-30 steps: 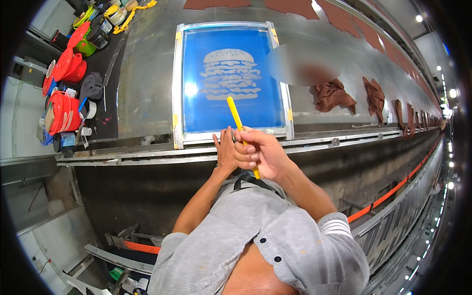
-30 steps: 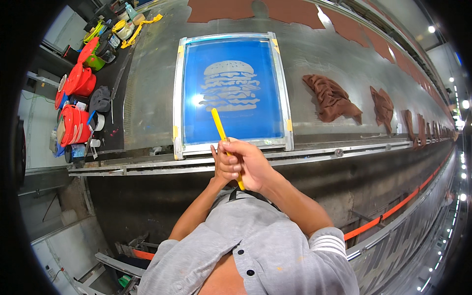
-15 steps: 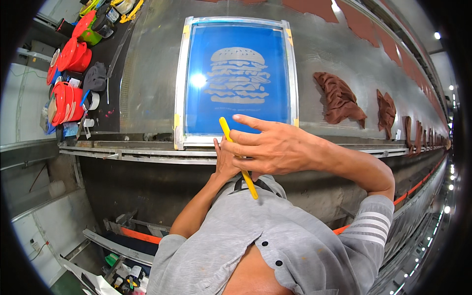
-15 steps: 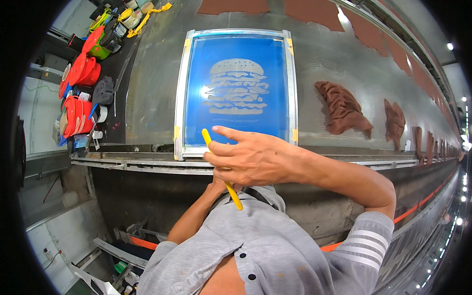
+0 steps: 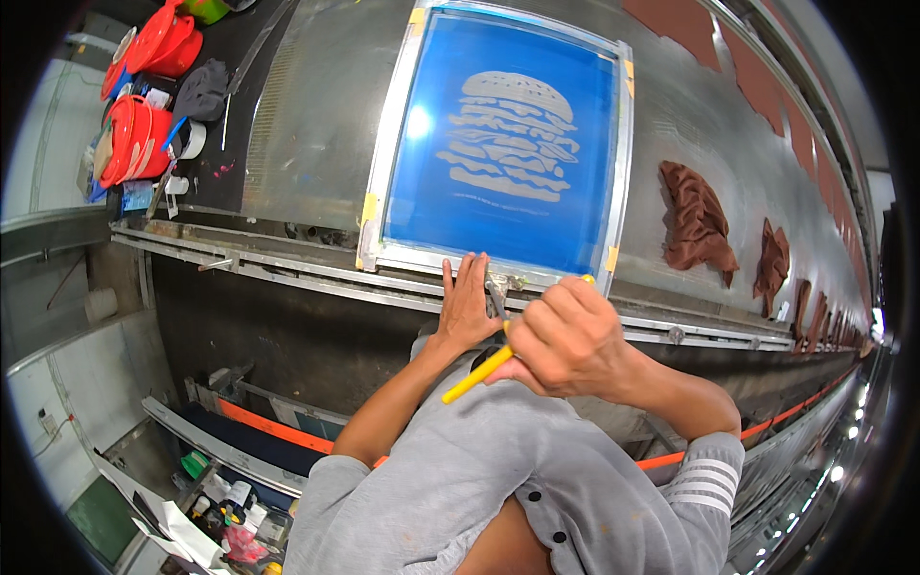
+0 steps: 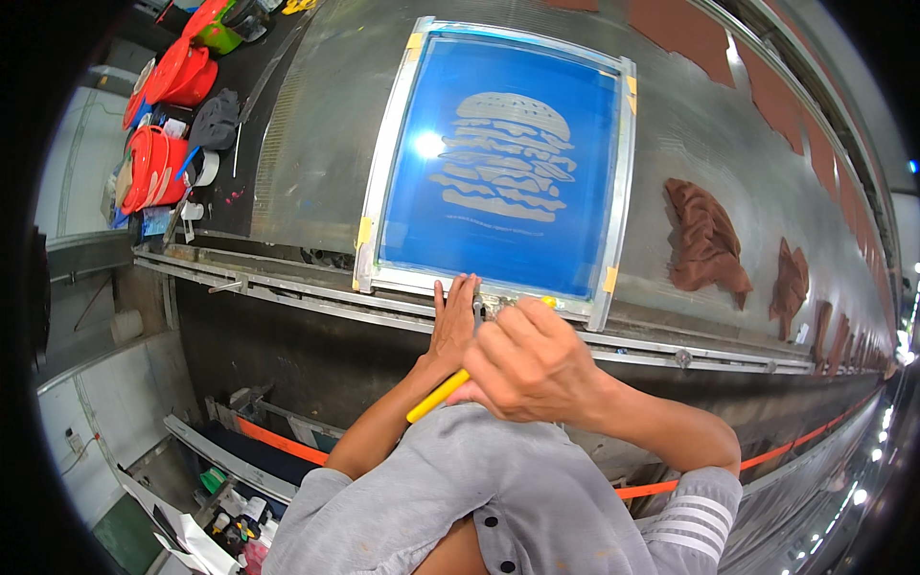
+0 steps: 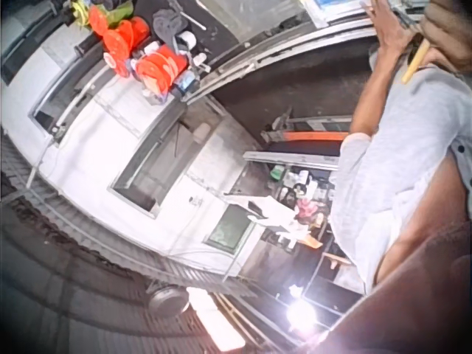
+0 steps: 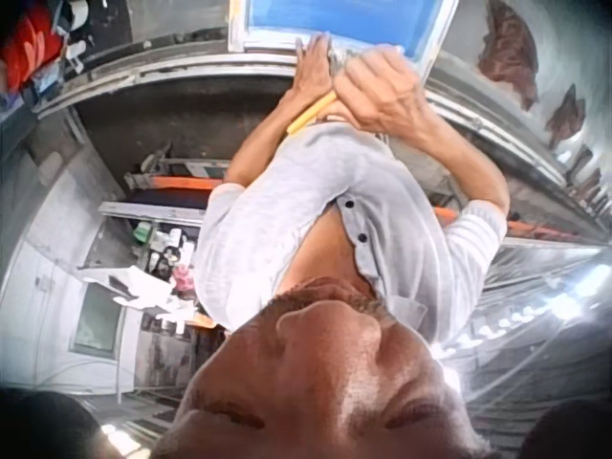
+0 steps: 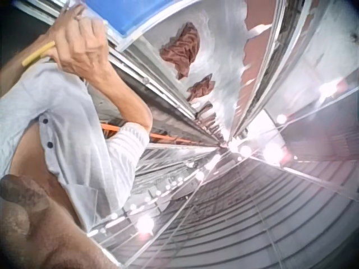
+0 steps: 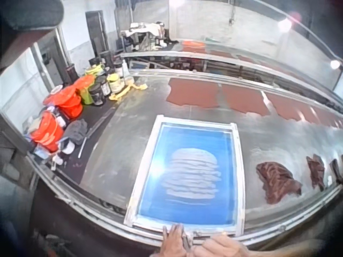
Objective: The person secures a blue screen printing frame with a burger design onto a metal table using masking tape. They then use a yellow-handled tool to adjust the frame's locking mechanism and inspect the screen by holding it up to the light before placing it back on the table.
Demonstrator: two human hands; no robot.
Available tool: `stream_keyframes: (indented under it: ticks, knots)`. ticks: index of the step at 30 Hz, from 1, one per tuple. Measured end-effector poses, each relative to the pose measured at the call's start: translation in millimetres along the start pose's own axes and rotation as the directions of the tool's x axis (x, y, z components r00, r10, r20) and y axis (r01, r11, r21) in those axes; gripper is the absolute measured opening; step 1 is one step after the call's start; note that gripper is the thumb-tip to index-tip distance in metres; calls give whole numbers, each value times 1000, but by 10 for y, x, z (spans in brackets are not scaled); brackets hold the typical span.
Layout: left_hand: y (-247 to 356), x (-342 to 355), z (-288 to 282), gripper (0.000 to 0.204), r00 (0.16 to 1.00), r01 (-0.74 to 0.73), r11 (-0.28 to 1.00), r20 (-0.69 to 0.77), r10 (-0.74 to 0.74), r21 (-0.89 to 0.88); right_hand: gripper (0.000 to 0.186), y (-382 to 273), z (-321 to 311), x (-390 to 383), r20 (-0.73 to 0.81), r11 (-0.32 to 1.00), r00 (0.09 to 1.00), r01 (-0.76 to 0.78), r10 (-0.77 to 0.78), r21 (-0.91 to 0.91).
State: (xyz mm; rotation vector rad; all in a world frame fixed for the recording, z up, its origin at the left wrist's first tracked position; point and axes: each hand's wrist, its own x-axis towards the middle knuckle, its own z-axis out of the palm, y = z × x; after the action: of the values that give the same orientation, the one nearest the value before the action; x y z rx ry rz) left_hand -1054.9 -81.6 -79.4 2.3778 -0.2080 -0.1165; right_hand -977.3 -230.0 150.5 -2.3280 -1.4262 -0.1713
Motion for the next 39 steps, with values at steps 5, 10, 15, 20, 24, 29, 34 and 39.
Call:
stream_keyframes:
  ticks: [5,10,15,20,24,29,34,39]
  knots:
    - [-9,-10,-4,104,998,54,996,29,-53,-64,44,112,-8,69,32,995,999,-40,37,94]
    - [40,3,-237,93,998,59,968,33,-52,-245,37,105,-31,124,120,992,991,36,-50,120]
    - [-43,-161,-640,57,995,42,924,-69,-73,-379,35,280,-178,199,256,981,963,31,-81,193]
    - [-108,-96,-712,37,985,45,911,-132,-109,-410,25,236,-20,281,106,981,993,20,-42,195]
    - [-240,46,-683,32,961,26,945,-251,-114,-326,13,218,31,255,94,992,994,49,-60,120]
    - [-559,76,-632,29,958,28,973,-272,-91,-229,9,235,-349,363,38,993,999,-37,33,109]
    - [-920,-96,-862,41,803,176,984,-581,-131,22,27,274,-656,-118,-2,355,523,-575,852,737]
    - [-1314,-148,-1120,55,808,519,832,-429,-404,195,93,151,-663,-679,290,-362,821,-111,491,926]
